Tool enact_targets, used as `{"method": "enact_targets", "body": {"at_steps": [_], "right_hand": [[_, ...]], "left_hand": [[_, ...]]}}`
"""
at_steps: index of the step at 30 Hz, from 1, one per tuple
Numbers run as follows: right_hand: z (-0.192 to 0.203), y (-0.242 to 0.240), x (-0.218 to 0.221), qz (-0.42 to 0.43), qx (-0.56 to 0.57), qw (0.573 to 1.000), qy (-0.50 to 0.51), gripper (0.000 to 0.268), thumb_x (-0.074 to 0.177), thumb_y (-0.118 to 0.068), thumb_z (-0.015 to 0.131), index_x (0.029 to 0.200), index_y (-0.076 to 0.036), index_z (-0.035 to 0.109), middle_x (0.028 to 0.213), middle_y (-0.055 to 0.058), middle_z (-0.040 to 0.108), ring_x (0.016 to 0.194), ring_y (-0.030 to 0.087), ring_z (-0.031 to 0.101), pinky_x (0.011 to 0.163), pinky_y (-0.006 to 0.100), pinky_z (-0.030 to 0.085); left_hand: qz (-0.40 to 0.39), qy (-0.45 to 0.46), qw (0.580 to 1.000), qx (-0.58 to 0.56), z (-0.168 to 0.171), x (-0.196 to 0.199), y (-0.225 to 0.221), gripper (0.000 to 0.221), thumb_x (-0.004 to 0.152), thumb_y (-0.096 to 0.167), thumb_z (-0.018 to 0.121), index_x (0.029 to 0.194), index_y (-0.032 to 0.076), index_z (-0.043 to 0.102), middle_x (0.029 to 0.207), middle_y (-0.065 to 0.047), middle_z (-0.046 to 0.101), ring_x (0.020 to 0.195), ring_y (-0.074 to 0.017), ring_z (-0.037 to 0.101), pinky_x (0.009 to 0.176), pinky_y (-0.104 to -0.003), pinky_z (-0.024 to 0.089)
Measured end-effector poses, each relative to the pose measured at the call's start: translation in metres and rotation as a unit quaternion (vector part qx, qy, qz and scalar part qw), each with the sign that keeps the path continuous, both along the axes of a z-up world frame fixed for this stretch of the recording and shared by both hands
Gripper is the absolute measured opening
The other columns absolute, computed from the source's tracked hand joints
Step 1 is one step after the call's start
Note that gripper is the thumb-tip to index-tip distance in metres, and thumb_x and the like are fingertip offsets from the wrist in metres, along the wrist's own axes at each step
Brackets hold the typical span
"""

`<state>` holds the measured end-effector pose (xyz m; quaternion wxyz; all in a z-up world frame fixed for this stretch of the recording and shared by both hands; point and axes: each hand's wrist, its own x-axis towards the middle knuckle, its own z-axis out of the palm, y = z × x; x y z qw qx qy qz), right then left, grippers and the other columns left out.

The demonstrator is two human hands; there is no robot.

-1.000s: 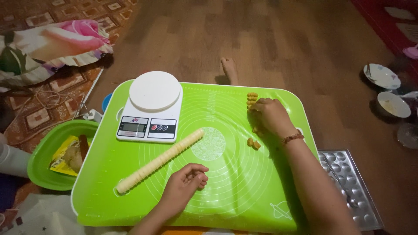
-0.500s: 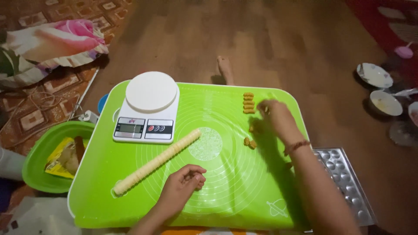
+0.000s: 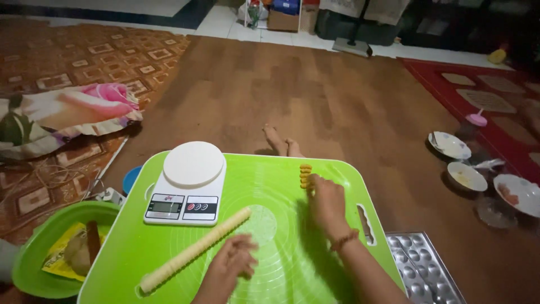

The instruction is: The person is rolling dough into a long rope and then pinching off small pieces to form individual shapes on a silicone mat.

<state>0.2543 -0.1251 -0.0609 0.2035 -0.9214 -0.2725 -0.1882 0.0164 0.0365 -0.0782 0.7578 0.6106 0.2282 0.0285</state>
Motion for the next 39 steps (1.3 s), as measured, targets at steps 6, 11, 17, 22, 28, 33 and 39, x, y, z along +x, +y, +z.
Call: {"method": "enact_targets", "body": {"at_steps": [6, 11, 17, 22, 28, 33, 39], "right_hand": [[0.058, 0.036, -0.183, 0.308, 0.183, 0.931, 0.07, 0.026, 0.071, -0.007, 0.086, 0.09, -0.019, 0.072, 0.091, -0.004, 0.081, 0.088, 0.012, 0.074, 0.114, 0.054, 0.032], [0.069, 0.01, -0.2, 0.242, 0.211, 0.921, 0.221, 0.039, 0.088, -0.022, 0.07, 0.126, -0.016, 0.067, 0.119, 0.003, 0.074, 0.121, 0.021, 0.058, 0.115, 0.051, 0.022], [0.083, 0.047, -0.209, 0.195, 0.426, 0.764, 0.444, 0.072, 0.09, -0.048, 0.023, 0.159, -0.027, 0.016, 0.173, 0.004, 0.006, 0.157, 0.032, 0.003, 0.118, 0.067, 0.007], [0.082, 0.052, -0.232, 0.324, 0.46, 0.709, 0.425, 0.103, 0.085, -0.079, 0.02, 0.16, -0.012, 0.0, 0.172, 0.014, -0.005, 0.155, 0.036, -0.012, 0.117, 0.067, 0.0], [0.079, 0.051, -0.219, 0.473, 0.477, 0.716, 0.19, 0.086, 0.105, -0.081, 0.007, 0.163, -0.018, -0.004, 0.173, 0.009, -0.018, 0.162, 0.036, -0.012, 0.13, 0.064, -0.008], [0.078, 0.063, -0.266, 0.211, 0.373, 0.903, -0.023, 0.044, 0.116, -0.024, 0.007, 0.158, -0.025, 0.021, 0.174, 0.009, 0.012, 0.157, 0.013, 0.048, 0.053, 0.003, 0.038], [0.055, 0.051, -0.194, 0.333, 0.541, 0.72, 0.278, 0.11, 0.084, -0.093, 0.018, 0.159, -0.016, -0.004, 0.171, 0.01, -0.015, 0.156, 0.043, -0.016, 0.111, 0.079, -0.004]], "left_hand": [[0.111, -0.15, 0.946, -0.265, 0.063, 0.025, -0.008, 0.075, 0.093, 0.06, 0.026, 0.157, 0.022, 0.029, 0.159, -0.019, 0.048, 0.135, -0.042, 0.059, 0.095, -0.047, 0.057], [0.162, -0.126, 0.933, -0.296, 0.105, 0.011, -0.032, 0.063, 0.1, 0.044, 0.025, 0.155, 0.015, 0.032, 0.153, -0.02, 0.056, 0.137, -0.0356, 0.056, 0.102, -0.054, 0.051], [0.165, -0.16, 0.952, -0.202, 0.08, 0.008, -0.055, 0.055, 0.103, 0.029, 0.026, 0.155, 0.012, 0.029, 0.152, -0.022, 0.052, 0.139, -0.0333, 0.052, 0.109, -0.053, 0.045], [0.157, -0.222, 0.957, -0.102, 0.061, 0.016, -0.038, 0.055, 0.103, 0.024, 0.028, 0.156, 0.009, 0.024, 0.156, -0.022, 0.043, 0.142, -0.0342, 0.045, 0.112, -0.052, 0.041], [0.169, -0.28, 0.945, 0.025, 0.032, 0.016, -0.044, 0.056, 0.103, 0.017, 0.032, 0.157, 0.006, 0.017, 0.16, -0.022, 0.03, 0.147, -0.0353, 0.036, 0.118, -0.05, 0.035], [0.161, -0.343, 0.913, 0.153, 0.021, 0.021, -0.044, 0.06, 0.103, 0.011, 0.035, 0.158, 0.004, 0.01, 0.164, -0.022, 0.018, 0.152, -0.0363, 0.027, 0.123, -0.049, 0.029], [0.149, -0.394, 0.861, 0.284, 0.017, 0.03, -0.046, 0.066, 0.103, 0.004, 0.038, 0.159, 0.001, 0.003, 0.168, -0.022, 0.006, 0.156, -0.0373, 0.018, 0.128, -0.047, 0.024]]}}
